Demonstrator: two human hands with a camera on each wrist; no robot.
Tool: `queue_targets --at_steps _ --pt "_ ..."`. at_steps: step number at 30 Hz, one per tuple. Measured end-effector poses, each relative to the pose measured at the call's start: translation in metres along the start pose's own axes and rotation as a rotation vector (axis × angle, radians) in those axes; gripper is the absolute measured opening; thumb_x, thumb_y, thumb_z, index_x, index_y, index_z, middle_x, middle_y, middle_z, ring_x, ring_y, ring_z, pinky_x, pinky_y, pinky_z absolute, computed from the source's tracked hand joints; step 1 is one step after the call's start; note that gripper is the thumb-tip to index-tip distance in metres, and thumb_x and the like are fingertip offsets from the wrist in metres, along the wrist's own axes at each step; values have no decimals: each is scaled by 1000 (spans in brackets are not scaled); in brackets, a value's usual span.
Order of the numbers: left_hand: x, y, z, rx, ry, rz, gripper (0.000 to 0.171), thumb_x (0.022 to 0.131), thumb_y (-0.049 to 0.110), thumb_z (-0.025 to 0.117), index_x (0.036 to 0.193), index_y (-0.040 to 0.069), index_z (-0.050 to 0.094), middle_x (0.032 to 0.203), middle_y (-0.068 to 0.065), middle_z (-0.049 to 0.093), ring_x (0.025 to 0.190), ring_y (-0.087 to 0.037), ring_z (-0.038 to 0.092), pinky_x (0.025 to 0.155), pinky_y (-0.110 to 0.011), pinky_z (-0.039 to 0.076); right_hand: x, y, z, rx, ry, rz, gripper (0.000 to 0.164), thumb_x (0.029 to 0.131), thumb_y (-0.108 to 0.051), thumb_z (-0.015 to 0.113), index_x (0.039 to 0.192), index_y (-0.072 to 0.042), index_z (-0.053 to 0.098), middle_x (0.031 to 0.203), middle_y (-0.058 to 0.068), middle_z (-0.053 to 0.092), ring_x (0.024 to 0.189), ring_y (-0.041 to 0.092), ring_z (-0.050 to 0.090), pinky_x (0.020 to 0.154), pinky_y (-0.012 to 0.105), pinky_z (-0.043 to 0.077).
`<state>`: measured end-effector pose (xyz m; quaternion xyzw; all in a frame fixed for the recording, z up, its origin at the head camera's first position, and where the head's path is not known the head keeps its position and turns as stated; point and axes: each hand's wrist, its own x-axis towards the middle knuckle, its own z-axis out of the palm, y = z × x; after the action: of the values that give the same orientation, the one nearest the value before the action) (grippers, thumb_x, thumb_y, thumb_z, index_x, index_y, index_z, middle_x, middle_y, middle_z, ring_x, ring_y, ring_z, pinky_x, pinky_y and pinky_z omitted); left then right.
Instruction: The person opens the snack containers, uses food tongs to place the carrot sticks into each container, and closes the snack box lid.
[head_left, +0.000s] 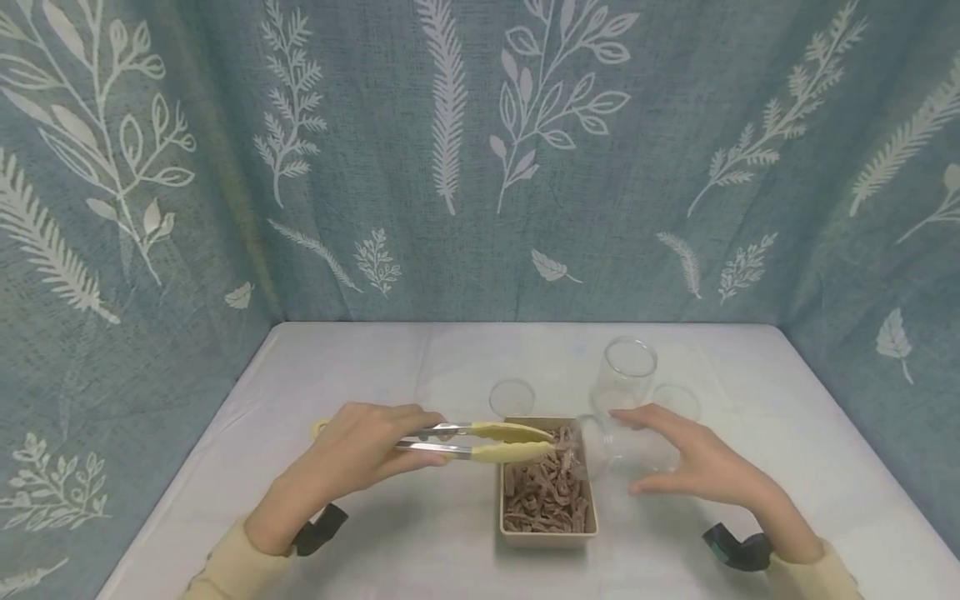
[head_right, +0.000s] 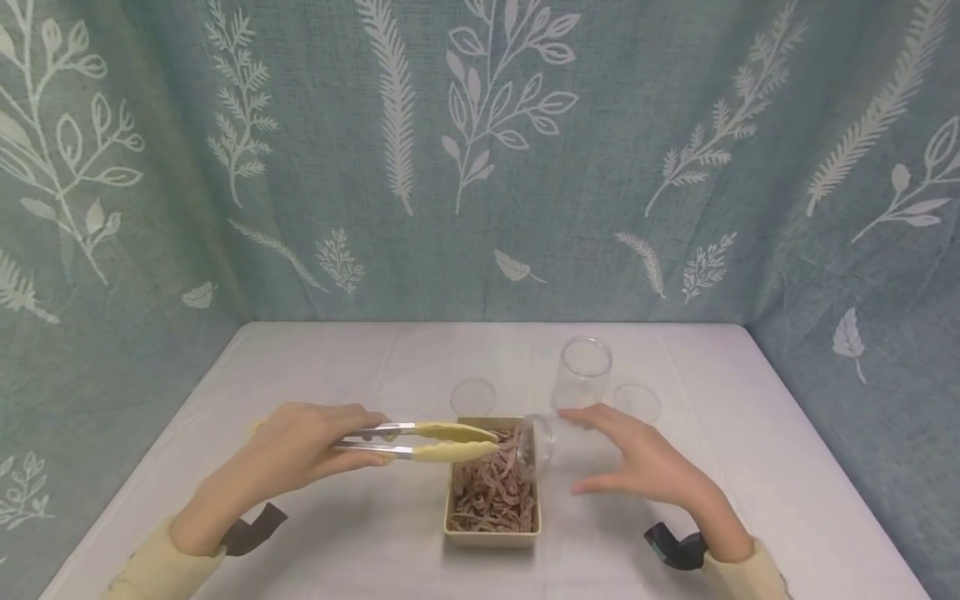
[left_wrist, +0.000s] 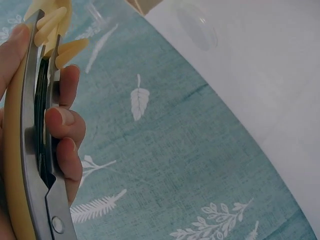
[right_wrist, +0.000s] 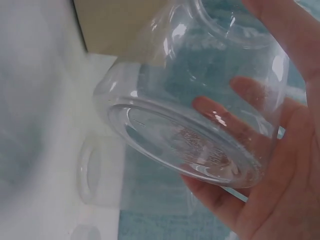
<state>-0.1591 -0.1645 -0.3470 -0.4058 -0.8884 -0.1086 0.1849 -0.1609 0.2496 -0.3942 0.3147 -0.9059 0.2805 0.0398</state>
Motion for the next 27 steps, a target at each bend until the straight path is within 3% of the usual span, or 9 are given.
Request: queue_targets --at_steps 11,19,27 --pt "16 7 5 3 37 56 37 80 54 62 100 24 68 72 18 59 48 4 32 42 -13 28 2 -8 8 0 6 -15 81 66 -52 75 137 -28 44 126 -12 53 111 12 54 88 44 47" --pt "27 12 9 -26 50 114 37 81 51 62 101 21 67 71 16 57 49 4 33 43 -12 27 4 -8 13 -9 26 -73 80 67 -52 75 137 -26 44 123 -8 56 109 11 54 87 44 47" --pt "37 16 20 -46 56 159 37 80 49 64 102 19 68 73 15 60 49 5 33 43 -11 28 4 -11 15 8 15 -75 79 69 -51 74 137 -27 43 128 -11 52 108 11 55 86 44 48"
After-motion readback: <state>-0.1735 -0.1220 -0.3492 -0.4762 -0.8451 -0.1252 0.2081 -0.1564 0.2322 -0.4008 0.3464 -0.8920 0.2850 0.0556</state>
